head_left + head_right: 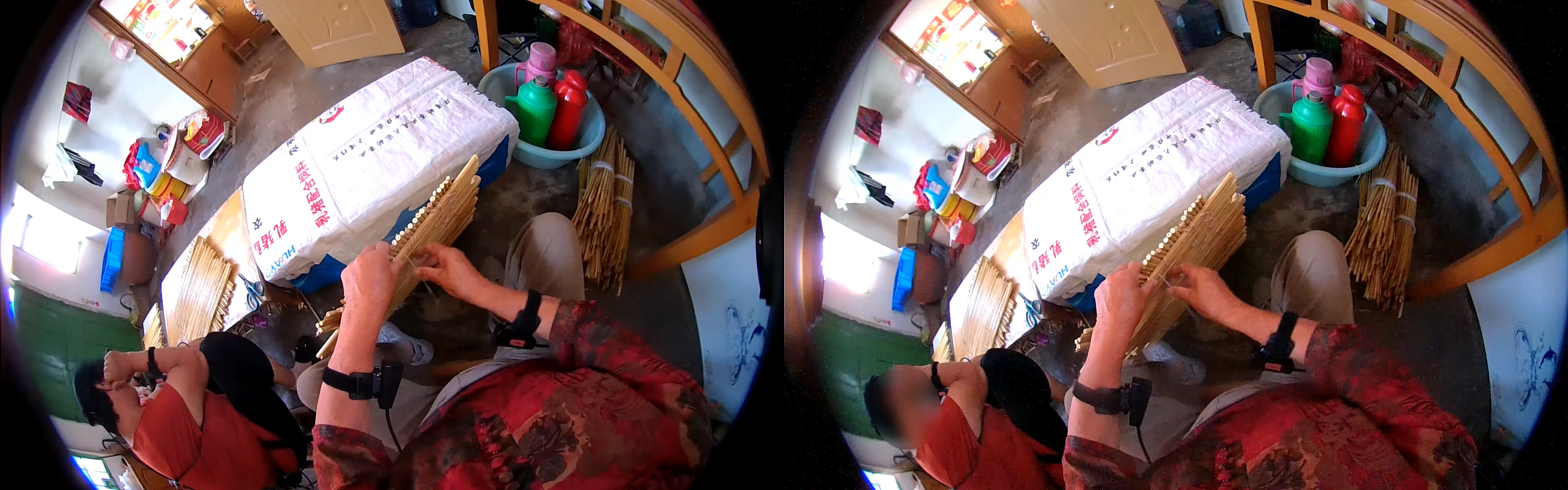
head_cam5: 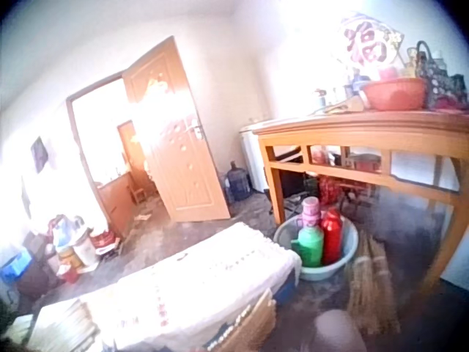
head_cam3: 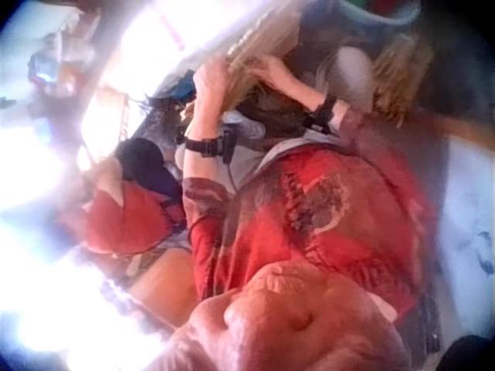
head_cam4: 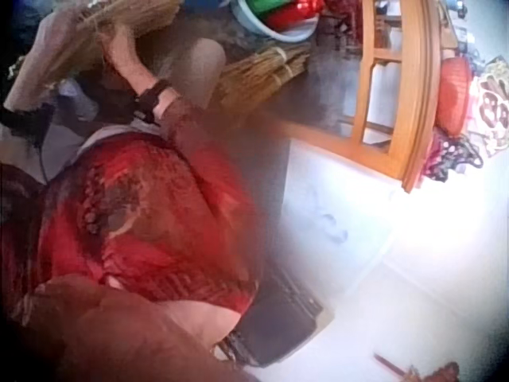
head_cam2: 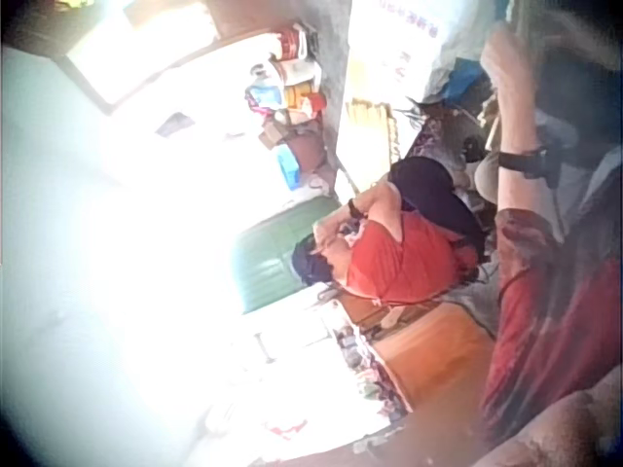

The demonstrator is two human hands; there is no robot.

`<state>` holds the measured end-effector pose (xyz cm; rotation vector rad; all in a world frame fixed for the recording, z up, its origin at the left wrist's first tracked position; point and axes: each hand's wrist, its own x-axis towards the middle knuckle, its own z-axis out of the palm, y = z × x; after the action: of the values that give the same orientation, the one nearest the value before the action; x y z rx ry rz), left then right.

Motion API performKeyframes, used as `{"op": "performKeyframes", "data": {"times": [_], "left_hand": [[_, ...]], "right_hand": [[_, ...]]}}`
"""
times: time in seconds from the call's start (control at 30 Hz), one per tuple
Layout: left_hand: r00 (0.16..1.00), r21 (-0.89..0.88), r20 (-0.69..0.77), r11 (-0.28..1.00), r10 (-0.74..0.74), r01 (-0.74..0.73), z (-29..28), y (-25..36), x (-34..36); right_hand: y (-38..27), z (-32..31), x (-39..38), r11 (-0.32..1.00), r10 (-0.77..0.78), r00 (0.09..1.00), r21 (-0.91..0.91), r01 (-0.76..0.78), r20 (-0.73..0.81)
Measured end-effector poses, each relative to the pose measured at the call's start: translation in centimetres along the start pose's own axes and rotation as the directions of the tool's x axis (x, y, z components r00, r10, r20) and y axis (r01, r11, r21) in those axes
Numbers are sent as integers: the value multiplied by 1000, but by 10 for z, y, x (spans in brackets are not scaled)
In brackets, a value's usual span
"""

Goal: The person weaves a bamboo mat using a needle and white thread, passing the thread through and around a row of bamboo reeds while holding the mat in their hands.

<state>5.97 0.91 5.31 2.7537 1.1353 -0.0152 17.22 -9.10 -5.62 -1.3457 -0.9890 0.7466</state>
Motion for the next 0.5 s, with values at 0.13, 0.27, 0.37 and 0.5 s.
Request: {"op": "performKeyframes", "data": {"times": [0.13,0.27,0.37,0.5], "left_hand": [[976,63,-181,991,124,-114,-2,-12,-5],[979,66,-164,992,121,-111,2,-11,0],[1000,-41,13,999,-4,5,-3,-10,5],[1000,-85,17,996,17,-16,-7,-12,5]], "right_hand": [[5,26,-1,944,201,971,237,-228,132],[-2,10,0,883,274,856,239,-405,438],[-13,1,-3,988,-53,946,155,3,318],[-45,-8,-6,999,-44,980,6,44,192]]}}
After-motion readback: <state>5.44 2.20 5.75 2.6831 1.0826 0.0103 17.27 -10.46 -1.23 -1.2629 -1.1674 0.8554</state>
